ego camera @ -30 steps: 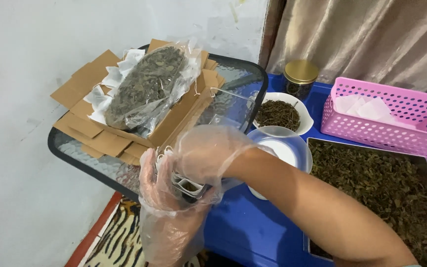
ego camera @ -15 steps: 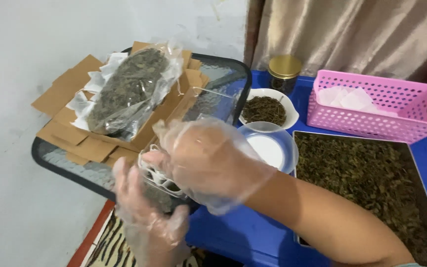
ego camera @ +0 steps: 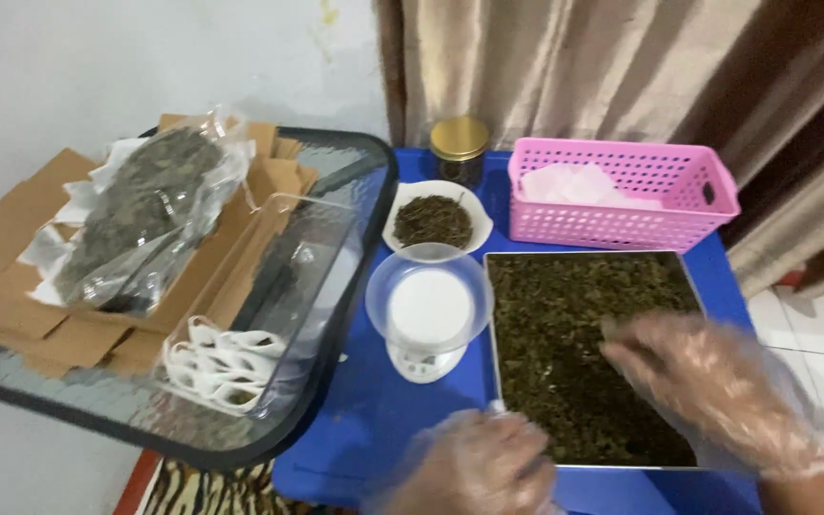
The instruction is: Manually filling empty tea bags with loose tea leaves from a tray and organizing them into a container.
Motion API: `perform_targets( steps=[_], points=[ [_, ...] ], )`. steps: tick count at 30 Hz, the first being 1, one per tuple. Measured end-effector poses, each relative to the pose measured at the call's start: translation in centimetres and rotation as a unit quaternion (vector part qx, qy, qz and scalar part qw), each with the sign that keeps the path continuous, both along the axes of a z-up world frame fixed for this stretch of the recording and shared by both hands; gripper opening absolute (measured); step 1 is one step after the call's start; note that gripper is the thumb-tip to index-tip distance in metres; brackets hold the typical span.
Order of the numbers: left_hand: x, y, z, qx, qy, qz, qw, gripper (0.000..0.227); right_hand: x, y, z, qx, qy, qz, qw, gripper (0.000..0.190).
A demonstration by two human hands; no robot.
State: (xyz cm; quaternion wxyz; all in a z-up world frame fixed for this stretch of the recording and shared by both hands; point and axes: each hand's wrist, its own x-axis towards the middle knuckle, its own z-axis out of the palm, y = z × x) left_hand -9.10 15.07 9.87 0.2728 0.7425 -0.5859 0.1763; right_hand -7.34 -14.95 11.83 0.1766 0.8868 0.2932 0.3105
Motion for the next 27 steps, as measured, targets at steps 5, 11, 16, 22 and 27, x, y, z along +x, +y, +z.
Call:
perform_targets(
  steps=[5,11,16,22,27],
  points=[
    [1.7,-4.8,-9.7,0.3,0.139,-0.04,0.943,0.084,-3.6,-1.9,-4.8,0.297,0.469,-0.368,0.746,0.026],
    [2.6,-6.7,-6.1,0.479,0.126,-0.021,0.868,0.076,-6.2,0.2,-2.8,0.274,0.481,-0.445,0.704,0.03],
    [2.8,-5.2,-10.0,0.288,0.113,0.002,0.951,0.085,-6.9,1.6,-1.8,0.304,0.488,-0.494,0.652,0.031],
    [3.0,-4.7,-6.5,0.366,0.205,-0.041,0.907,0.103,-6.8,1.6,-1.2,0.331,0.498,-0.499,0.627,0.029],
    [3.3,-6.5,-0.4,0.501,0.19,-0.042,0.843,0.082,-6.1,-4.5,-9.0,-0.458,0.432,-0.192,0.752,0.072]
  ],
)
